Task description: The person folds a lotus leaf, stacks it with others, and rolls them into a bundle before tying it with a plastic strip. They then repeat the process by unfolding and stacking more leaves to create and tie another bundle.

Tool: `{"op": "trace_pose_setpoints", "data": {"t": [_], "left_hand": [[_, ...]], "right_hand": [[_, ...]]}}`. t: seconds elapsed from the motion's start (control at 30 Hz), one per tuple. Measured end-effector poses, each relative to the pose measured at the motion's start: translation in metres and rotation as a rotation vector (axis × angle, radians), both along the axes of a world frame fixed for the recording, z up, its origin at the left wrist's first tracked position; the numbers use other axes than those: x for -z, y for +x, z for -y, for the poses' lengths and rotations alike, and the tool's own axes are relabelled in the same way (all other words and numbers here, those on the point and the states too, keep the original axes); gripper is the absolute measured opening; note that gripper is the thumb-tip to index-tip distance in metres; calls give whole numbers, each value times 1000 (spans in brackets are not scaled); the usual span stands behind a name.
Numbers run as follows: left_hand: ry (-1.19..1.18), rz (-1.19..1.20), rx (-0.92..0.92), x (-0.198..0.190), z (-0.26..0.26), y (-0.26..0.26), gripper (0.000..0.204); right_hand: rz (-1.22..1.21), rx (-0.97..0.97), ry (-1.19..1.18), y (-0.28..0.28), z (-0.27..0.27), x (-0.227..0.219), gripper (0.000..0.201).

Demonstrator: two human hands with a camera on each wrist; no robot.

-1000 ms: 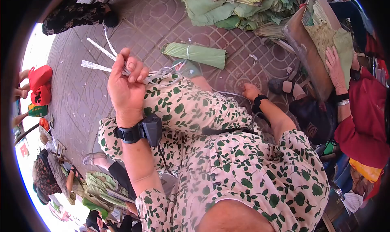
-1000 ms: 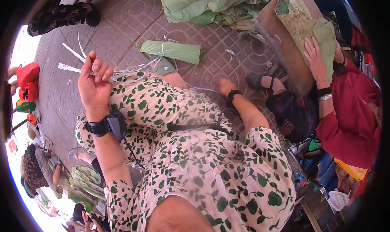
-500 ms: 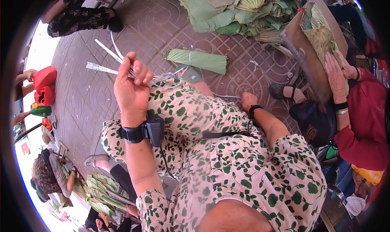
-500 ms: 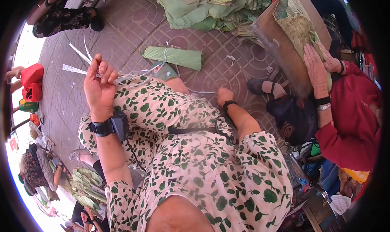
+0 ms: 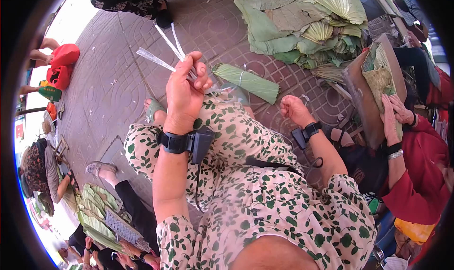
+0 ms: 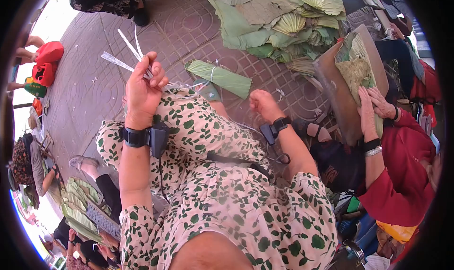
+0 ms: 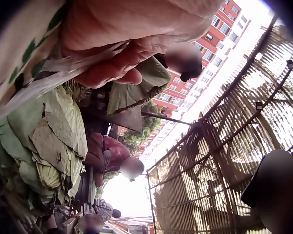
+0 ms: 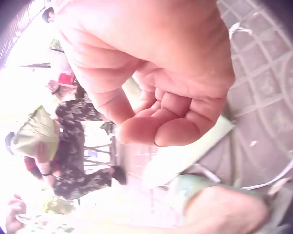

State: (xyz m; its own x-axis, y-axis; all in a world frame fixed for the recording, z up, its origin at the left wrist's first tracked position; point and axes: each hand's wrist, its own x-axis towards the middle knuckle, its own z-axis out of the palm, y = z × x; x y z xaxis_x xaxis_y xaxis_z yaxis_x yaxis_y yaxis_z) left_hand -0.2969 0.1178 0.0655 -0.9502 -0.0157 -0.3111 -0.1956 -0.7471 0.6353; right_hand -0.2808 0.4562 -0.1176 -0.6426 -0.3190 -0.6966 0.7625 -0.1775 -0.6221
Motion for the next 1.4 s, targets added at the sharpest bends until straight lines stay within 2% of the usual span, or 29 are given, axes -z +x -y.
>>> {"op": "trace_pose_setpoints", "data": {"t": [0.07,0.17,0.2,0.23,0.3,0.33,0.4,0.43,0.5,0.53,0.57,0.63,0.7,0.77,0.8,0.87,0.97,1.1,1.17,1.2,1.27,1.3,1.37,1.4], "left_hand": [[1,3,-10,-1,-1,1,21],[-5,16,-34,-3,-2,2,21],[-6,22,-30,-2,-2,2,21],[-4,21,-32,-1,-1,1,21],[1,12,-32,1,-1,2,21],[3,24,-23,2,-1,2,21],[-31,26,-54,0,-2,2,21],[-41,29,-50,2,0,2,21],[-59,45,-57,1,-1,4,22],[-61,55,-47,1,-1,5,22],[-48,59,-46,0,0,6,22],[-41,66,-40,-2,1,6,22],[-15,46,-39,-5,1,7,22],[-23,53,-35,-9,0,6,22],[-21,48,-27,-10,0,5,22],[-21,41,-15,-11,-2,3,22],[-25,47,-5,-15,-4,0,22],[-26,52,6,-15,-8,-2,22],[-24,51,8,-13,-6,-2,22],[-35,41,16,-9,-4,-1,22],[-41,23,19,-5,-2,-2,23],[-51,30,11,-4,-2,-1,23],[-59,30,-9,-2,-2,-1,23],[-67,44,-12,-2,-2,-1,23]], "right_hand": [[-134,58,-215,-24,14,-27,6],[-285,-2,-183,-46,31,-55,6],[-269,-36,-63,-46,37,-59,7],[-270,-38,-62,-45,41,-53,7],[-306,-296,412,-35,41,-20,15],[-292,-290,414,-25,35,2,15],[-582,-692,806,1,15,49,23],[-560,-686,807,17,5,67,23],[-697,-737,947,44,-10,91,33],[-579,-807,878,51,-16,88,36],[-569,-802,873,60,-20,95,36],[-576,-888,986,77,-21,100,43],[-512,-877,982,86,-17,98,46],[-504,-891,1109,88,-5,92,36],[-495,-892,1103,92,-1,98,36],[-597,-902,1141,96,7,118,23],[-517,-954,1206,99,17,130,19],[-627,-917,1149,94,12,119,18],[-482,-834,1100,84,12,95,19],[-489,-834,1103,81,8,95,19],[-398,-611,818,70,1,89,14],[-407,-615,824,65,-1,86,14],[140,-261,325,48,-2,64,7],[126,-133,79,45,-5,50,5]]}}
